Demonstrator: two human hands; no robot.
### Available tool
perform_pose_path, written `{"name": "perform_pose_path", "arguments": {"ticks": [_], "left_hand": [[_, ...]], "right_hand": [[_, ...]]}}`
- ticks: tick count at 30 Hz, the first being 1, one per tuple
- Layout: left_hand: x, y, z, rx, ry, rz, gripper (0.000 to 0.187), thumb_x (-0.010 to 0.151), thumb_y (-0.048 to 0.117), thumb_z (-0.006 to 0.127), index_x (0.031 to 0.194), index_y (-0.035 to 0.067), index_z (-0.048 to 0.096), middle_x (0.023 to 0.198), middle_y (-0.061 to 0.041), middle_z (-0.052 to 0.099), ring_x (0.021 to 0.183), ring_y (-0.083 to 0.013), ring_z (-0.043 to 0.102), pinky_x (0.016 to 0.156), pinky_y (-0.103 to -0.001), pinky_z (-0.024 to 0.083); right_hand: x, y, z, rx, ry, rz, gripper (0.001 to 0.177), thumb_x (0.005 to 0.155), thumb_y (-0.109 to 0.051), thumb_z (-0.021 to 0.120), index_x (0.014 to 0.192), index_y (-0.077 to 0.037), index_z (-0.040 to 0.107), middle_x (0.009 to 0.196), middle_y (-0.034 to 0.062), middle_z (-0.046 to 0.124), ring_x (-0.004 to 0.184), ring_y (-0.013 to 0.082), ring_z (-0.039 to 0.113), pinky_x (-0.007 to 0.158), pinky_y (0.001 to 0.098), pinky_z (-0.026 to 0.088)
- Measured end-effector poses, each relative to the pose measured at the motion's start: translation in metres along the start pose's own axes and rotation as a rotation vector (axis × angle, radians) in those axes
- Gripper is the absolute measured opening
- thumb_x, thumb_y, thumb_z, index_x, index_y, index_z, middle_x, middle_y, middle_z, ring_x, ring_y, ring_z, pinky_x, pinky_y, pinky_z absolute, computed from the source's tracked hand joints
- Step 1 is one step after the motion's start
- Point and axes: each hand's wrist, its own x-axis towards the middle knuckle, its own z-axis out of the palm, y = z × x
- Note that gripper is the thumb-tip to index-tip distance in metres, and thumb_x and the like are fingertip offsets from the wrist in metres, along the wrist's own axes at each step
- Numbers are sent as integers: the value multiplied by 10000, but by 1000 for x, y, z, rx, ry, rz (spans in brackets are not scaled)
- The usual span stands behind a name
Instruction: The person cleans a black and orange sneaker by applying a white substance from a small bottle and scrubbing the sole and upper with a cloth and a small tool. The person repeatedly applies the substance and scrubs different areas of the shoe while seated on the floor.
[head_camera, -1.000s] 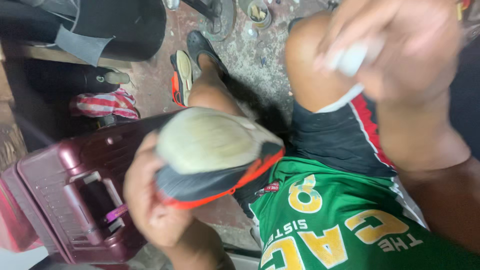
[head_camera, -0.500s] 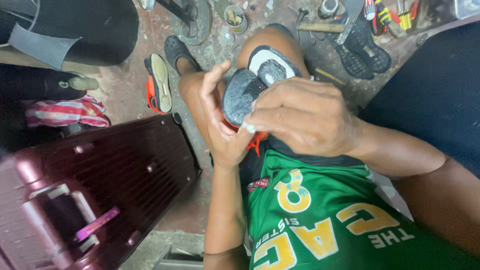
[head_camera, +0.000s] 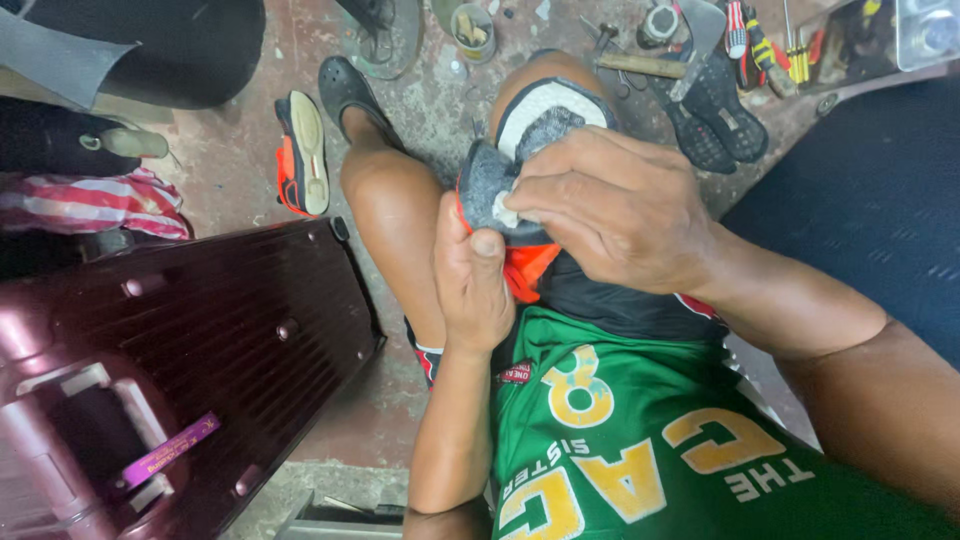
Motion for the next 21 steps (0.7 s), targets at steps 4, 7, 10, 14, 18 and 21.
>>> {"name": "perform_pose_path", "arguments": {"ticks": [4,7,10,14,18,21], "left_hand": [[7,12,-12,48,-40,-42,566,1136,512,487,1390,7,509,1211,-61,613,1127,-113,585,1037,-283,475],[20,-6,-15,89,2,-52,586,1166,485,427,1448,-26,479,1268,-88,575,1187,-137,539,1134,-321,431],[21,-24,-13,128,20,-62,589,1174,466,369,1448,-42,483,1374,-105,568,1292,-160,521,1177,-319,385],[14,-34,-14,-5,83,-102,555,1155,434,339,1414,-26,510,1322,-88,588,1259,-157,544,1143,-322,414],[13,-38,-20,-2,133,-73,475,1210,353,362,1326,-62,560,1198,-102,617,1146,-161,559,1085,-334,442],[13,-43,-24,-72,142,-51,448,1225,331,373,1297,-67,565,1163,-97,619,1089,-151,563,1034,-318,452]], "right_hand": [[-3,-1,8,-13,5,35,245,915,-3,788,1136,-78,713,1073,79,692,946,261,707,807,367,568],[-4,4,12,8,-10,110,230,948,-7,770,1147,-105,709,1094,72,678,923,240,711,790,333,578],[-5,9,14,-29,-49,143,216,945,-16,768,1131,-112,714,1078,71,675,954,260,707,819,362,574],[-6,10,22,-55,-77,103,217,952,-47,750,1161,-96,719,1077,65,662,975,263,694,839,370,569],[-1,7,22,-182,-148,-15,211,914,-76,747,1123,-90,726,1046,39,651,945,249,664,787,373,550],[1,3,13,-262,-234,-12,224,891,-86,743,1115,-89,729,1028,26,645,929,237,646,760,368,535]]}}
